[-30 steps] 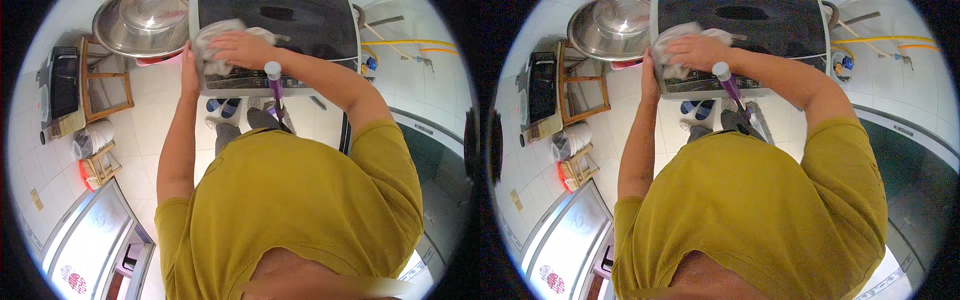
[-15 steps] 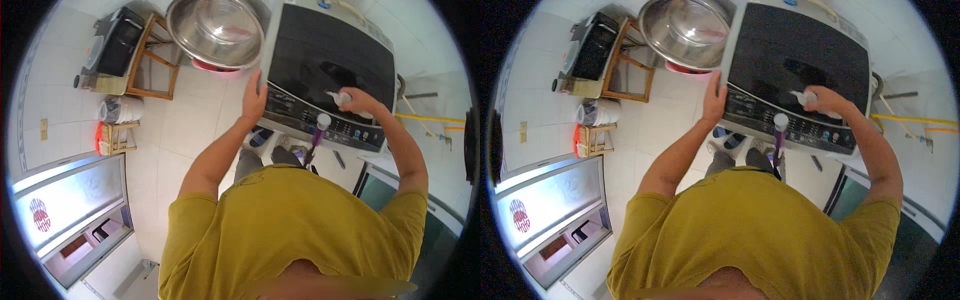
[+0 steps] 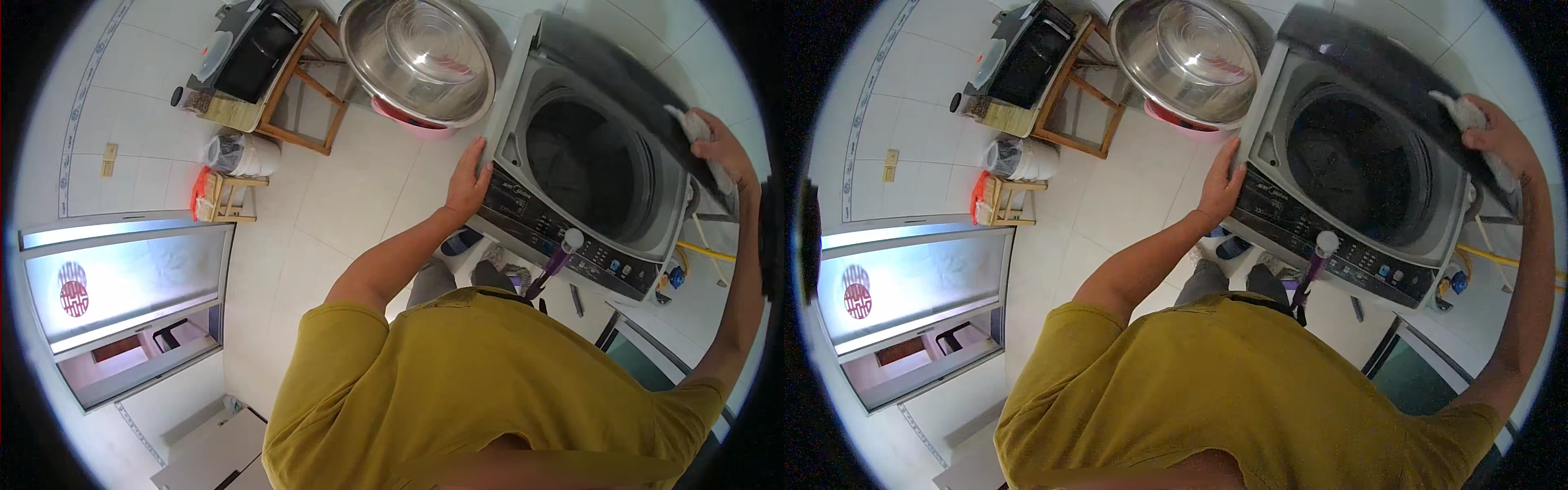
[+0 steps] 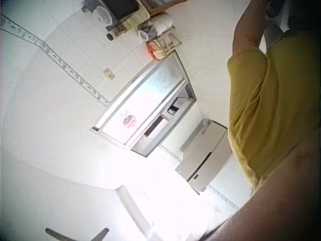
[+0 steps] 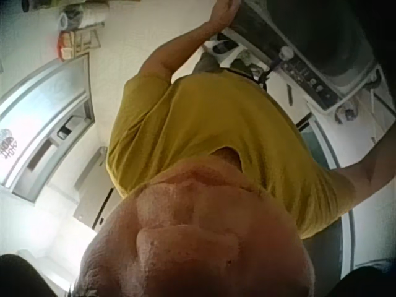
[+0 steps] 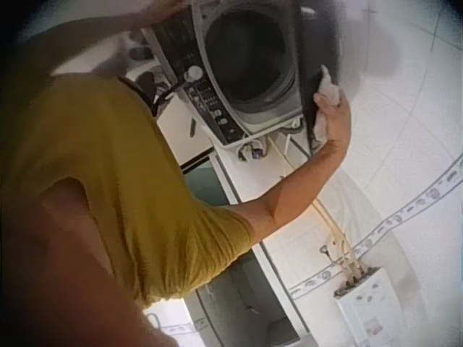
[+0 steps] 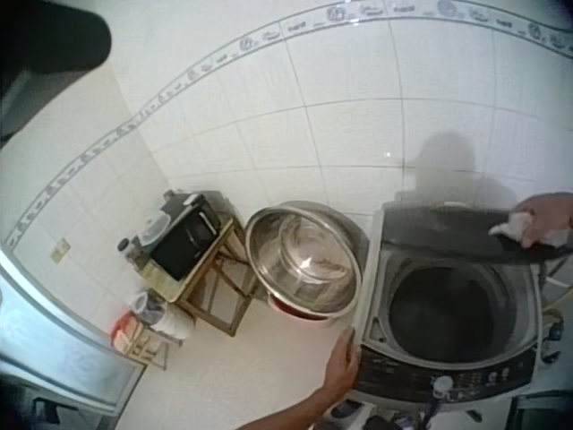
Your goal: The person mops the floor with a mop, moving from the bathroom to the utility area. The person then wipes the exterior and lid of a washing machine with a cloth.
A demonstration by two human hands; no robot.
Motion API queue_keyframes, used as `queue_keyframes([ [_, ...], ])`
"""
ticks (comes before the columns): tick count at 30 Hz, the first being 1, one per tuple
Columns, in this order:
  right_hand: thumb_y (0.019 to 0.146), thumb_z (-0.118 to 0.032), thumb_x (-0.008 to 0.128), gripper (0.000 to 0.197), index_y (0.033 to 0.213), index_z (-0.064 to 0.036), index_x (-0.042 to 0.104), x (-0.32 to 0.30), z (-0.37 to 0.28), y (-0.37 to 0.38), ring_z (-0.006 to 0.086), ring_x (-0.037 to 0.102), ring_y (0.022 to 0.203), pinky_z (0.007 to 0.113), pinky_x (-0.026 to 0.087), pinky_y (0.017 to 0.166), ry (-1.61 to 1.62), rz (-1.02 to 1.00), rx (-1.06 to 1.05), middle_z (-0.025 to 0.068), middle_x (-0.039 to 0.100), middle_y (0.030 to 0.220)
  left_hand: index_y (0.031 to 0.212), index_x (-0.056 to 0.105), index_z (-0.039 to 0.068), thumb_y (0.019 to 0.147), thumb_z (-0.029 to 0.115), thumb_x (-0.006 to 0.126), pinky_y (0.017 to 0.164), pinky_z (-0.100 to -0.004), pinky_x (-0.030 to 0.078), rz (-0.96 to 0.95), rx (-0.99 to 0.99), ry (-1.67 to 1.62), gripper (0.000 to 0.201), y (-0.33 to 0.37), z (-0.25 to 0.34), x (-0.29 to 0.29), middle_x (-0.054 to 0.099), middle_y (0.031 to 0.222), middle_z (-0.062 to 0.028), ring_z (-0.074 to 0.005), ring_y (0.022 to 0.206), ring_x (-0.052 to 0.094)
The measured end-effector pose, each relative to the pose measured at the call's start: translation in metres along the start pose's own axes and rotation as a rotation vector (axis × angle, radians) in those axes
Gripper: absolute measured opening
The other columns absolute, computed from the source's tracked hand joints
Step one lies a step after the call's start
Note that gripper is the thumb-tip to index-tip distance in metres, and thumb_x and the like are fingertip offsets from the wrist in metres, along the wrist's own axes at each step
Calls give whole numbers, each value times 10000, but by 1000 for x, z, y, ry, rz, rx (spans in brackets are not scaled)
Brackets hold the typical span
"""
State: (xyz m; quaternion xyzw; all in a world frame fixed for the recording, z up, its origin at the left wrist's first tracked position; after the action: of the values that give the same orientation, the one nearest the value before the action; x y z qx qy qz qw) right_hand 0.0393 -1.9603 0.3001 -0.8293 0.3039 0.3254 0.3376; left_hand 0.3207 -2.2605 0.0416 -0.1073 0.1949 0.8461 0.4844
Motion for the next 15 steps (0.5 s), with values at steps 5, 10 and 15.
queue_keyframes([
  [5, 640, -300, 733, 636, 1163, -25, 499, 8, 29, 65, 175, 492, 1010, 273, 362, 895, -93, 94, -61, 60, 535, 1076, 1315, 377, 26, 883, 123, 493, 1047, -361, 282, 3, -29, -37, 458, 0, 1, -2, 392, 1346, -191, -330, 1248, 377],
  [10, 738, -203, 660, 494, 1197, -97, 511, 82, 67, 99, 240, 546, 1071, 354, 409, 909, -270, 32, -164, 111, 570, 1164, 1309, 379, 15, 879, 119, 500, 1046, -357, 281, -3, -31, -33, 459, -2, 4, -1, 398, 1339, -194, -334, 1243, 382],
  [15, 777, -194, 631, 447, 1203, -191, 498, 100, 94, 127, 343, 569, 1017, 408, 455, 843, -466, 423, -237, 147, 591, 1118, 1302, 384, -4, 876, 112, 498, 1045, -351, 280, -7, -46, -1, 455, -3, -2, 2, 410, 1330, -196, -325, 1245, 383],
])
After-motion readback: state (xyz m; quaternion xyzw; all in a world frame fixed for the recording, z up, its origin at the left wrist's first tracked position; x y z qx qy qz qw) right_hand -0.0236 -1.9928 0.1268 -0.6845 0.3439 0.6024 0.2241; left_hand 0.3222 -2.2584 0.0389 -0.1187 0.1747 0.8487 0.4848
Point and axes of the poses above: each hand's wrist, its own y-axis towards the middle knuckle, its own x-axis out of the palm, z = x × y, the point moved 4 cm from there along y, towards the middle knuckle
